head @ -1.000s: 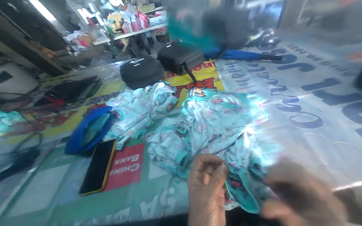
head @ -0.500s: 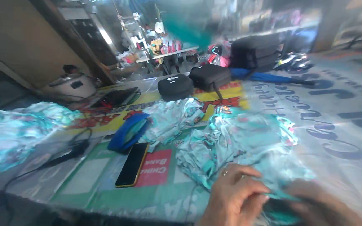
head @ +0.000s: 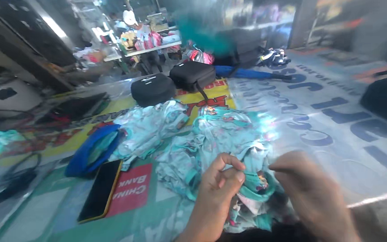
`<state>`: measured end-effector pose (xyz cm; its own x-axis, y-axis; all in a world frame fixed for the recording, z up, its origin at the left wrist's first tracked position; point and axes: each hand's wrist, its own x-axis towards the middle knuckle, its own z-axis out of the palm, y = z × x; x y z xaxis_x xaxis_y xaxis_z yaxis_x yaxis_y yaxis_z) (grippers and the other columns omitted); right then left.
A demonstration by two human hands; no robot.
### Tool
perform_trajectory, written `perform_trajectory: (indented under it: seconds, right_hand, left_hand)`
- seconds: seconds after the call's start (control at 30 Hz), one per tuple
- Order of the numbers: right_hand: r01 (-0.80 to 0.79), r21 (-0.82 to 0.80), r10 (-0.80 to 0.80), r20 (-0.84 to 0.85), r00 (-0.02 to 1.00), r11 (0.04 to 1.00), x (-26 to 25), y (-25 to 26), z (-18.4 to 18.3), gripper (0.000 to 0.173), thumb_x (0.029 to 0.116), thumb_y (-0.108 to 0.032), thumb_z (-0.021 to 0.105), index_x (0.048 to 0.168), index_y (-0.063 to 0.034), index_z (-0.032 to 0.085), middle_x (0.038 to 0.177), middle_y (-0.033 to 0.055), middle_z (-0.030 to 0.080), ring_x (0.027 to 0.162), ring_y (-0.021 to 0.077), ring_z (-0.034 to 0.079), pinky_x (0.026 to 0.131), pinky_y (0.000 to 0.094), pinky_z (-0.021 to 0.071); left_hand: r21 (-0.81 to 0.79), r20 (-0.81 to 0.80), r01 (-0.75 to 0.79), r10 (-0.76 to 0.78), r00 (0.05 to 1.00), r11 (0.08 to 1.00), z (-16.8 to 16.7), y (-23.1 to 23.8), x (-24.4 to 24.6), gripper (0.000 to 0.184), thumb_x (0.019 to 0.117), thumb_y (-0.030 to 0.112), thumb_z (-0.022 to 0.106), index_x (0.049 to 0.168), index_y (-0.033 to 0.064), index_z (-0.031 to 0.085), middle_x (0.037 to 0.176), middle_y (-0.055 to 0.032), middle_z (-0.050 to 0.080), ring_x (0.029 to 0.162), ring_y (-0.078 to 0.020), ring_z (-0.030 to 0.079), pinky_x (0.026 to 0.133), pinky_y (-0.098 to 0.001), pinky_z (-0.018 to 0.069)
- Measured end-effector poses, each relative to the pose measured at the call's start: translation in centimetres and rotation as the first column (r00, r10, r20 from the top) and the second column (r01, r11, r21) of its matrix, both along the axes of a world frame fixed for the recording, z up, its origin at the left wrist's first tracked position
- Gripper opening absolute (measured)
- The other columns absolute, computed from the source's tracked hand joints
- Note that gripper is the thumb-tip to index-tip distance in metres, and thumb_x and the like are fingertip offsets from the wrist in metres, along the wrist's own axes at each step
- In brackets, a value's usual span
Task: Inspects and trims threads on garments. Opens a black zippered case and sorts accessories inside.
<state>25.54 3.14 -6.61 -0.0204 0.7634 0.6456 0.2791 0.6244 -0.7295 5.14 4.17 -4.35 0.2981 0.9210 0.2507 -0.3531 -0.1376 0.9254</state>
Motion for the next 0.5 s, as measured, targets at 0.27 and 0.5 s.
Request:
perform_trajectory:
  seconds: [0.27,0.5]
  right_hand:
    - [-0.029,0.046,0.033,-0.07,0.997,0.998,-1.6,-0.6,0.1,0.016,0.0939,-0.019,0.075,0.101,-0.0056,0.069,0.091,0.0001,0.065,0.078,-0.0036,0.061,0.067,0.0085,0.0522]
    - [-0.094,-0.045,0.081,-0.239,0.968,0.995,-2.1,-1.0,-0.1,0.003,0.0926,-0.007,0.069,0.092,-0.0051,0.067,0.085,-0.0037,0.067,0.072,-0.0054,0.061,0.062,0.0084,0.0512]
  left_hand:
    - [0.399,-0.191,-0.105,0.195,0.962,0.911,-0.3,-1.0,1.3,0.012,0.1059,0.012,0.05,0.111,0.0072,0.059,0.097,0.0058,0.063,0.081,0.0067,0.059,0.071,-0.0101,0.0506]
    - [0.36,-0.14,-0.167,0.23,0.963,0.918,-1.3,-2.1,2.0,0.01,0.1005,0.009,0.057,0.11,0.0105,0.058,0.099,0.0056,0.066,0.086,0.0037,0.064,0.075,-0.0133,0.0547]
